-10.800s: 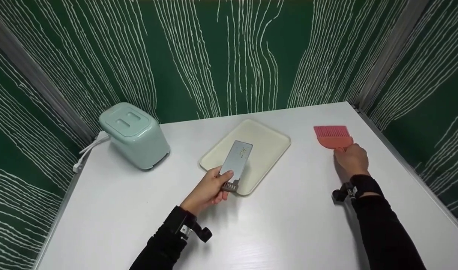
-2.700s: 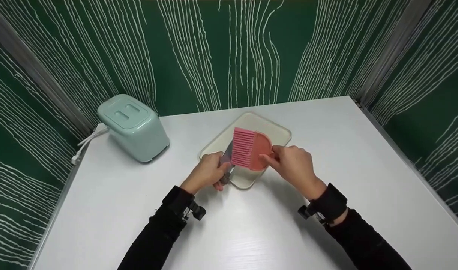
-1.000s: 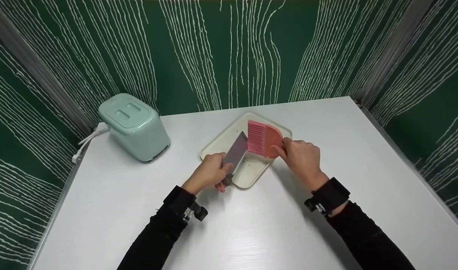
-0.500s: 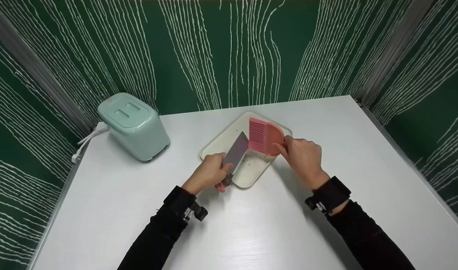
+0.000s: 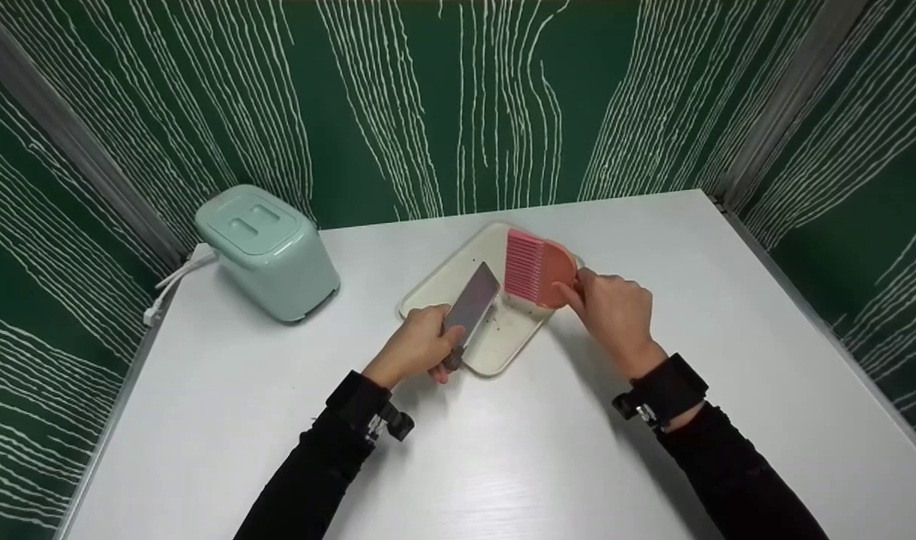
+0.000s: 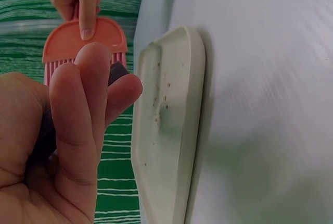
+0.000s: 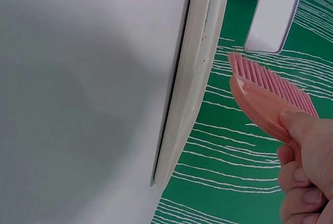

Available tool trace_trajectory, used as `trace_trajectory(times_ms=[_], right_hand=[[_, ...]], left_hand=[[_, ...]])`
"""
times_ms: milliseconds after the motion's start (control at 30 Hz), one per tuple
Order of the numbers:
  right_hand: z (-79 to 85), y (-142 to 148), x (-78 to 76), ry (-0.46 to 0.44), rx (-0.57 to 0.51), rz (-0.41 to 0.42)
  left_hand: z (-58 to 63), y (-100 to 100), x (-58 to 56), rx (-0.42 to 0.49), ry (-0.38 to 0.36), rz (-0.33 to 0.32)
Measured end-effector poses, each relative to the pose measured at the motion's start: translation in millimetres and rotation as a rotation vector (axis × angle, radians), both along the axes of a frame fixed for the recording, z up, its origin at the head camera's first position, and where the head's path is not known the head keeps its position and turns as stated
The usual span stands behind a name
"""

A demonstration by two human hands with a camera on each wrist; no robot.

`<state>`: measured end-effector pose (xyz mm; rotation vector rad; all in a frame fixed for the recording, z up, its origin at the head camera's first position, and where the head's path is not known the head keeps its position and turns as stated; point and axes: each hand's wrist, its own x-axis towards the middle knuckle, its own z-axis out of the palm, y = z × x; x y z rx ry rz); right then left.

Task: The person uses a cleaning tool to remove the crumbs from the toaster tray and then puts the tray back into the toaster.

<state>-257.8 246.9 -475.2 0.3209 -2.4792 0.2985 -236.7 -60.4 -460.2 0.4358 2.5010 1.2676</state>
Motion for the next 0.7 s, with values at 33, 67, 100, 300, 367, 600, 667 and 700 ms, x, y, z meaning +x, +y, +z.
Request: trace_trajectory(times_ms=[33,67,100,300,367,600,667,700], right_hand=[[0.6,1,0.4,-0.001,-0.005,-0.001],[1.3,1,0.8,-0.001,-0.009,-0.001],[2.0,2,1.3,-0.002,-0.016,0.0],[6.2,5,6.1,-0.062,-0.085,0.007],[7.9,6,8.5,-0.111,-0.12,0.021],[13.7,8,16.9,-0.426,-0.219,0.089],[14.3,8,18.7,-0.519,-0.248,0.113],[14.4,8,19.3,-0.556,-0.26,0.124]], left_hand=[[0.2,0,-0.2,0.0,0.001,0.0],[0.4,0,-0.2,-0.001,0.002,0.001],[0.6,0,-0.3,-0.001,0.001,0.002],[1.7,0,0.0,-0.011,-0.006,0.012],[1.8,0,-0.1,-0.019,0.003,0.016],[0.8,0,-1.0,-0.038,0.058,0.028],[0.1,1,-1.1,-0.052,0.081,0.028],[-0.3,1,-1.1,-0.059,0.093,0.028]])
